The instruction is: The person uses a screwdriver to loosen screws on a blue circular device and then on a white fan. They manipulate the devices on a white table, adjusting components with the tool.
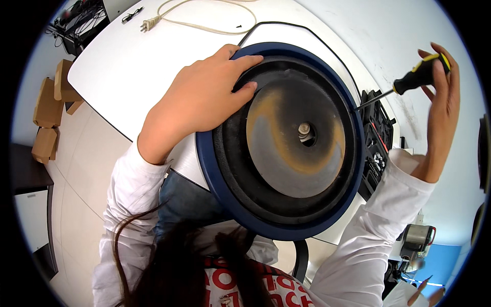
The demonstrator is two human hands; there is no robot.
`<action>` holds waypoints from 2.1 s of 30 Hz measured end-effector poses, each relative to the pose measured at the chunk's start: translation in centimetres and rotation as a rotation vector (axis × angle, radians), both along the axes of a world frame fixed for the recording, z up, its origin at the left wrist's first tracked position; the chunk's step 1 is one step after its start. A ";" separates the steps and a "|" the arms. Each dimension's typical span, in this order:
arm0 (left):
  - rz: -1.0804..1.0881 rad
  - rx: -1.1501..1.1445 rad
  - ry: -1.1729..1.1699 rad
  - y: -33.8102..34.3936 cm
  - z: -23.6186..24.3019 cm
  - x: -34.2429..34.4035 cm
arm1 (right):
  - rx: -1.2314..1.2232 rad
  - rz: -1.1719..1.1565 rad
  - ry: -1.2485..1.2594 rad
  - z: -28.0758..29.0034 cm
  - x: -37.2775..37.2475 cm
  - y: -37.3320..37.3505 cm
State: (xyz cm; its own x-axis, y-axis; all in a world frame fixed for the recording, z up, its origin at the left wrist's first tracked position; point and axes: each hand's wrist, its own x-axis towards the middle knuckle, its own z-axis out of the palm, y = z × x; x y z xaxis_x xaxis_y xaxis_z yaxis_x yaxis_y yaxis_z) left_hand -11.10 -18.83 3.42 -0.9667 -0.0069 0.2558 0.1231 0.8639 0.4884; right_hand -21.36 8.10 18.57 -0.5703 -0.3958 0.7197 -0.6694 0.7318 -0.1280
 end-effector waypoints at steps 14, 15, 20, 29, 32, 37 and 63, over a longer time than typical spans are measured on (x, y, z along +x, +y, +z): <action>0.000 -0.037 0.043 -0.3 -0.3 -0.1 | -0.164 0.126 0.256 -1.9 -1.5 1.8; 0.005 -0.026 0.027 -0.3 -0.3 -0.1 | -0.183 0.183 0.268 -2.0 -1.8 0.4; 0.003 0.000 0.006 -0.2 0.0 -0.1 | -0.328 0.201 -0.215 -0.5 -2.6 1.3; -0.045 -0.018 0.029 -0.6 -0.1 -0.1 | -0.059 0.027 -0.246 0.6 -0.3 3.3; -0.025 -0.034 -0.047 -0.4 0.6 0.0 | -0.133 -0.008 -0.143 0.0 0.1 3.0; -0.031 -0.069 -0.002 -0.2 0.6 -0.1 | -0.121 -0.361 0.178 -1.6 -0.3 3.4; -0.768 -0.506 0.109 10.3 3.8 -10.2 | -0.776 0.443 -0.178 -3.6 -0.3 1.4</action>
State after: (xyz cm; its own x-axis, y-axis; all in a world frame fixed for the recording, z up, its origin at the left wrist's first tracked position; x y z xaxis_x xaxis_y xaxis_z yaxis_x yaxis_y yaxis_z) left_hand -21.26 -8.54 7.27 -0.6299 0.7634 0.1429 0.7736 0.6331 0.0272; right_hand -21.67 9.51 14.92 -0.6095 -0.0462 0.7915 -0.7921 0.0780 -0.6054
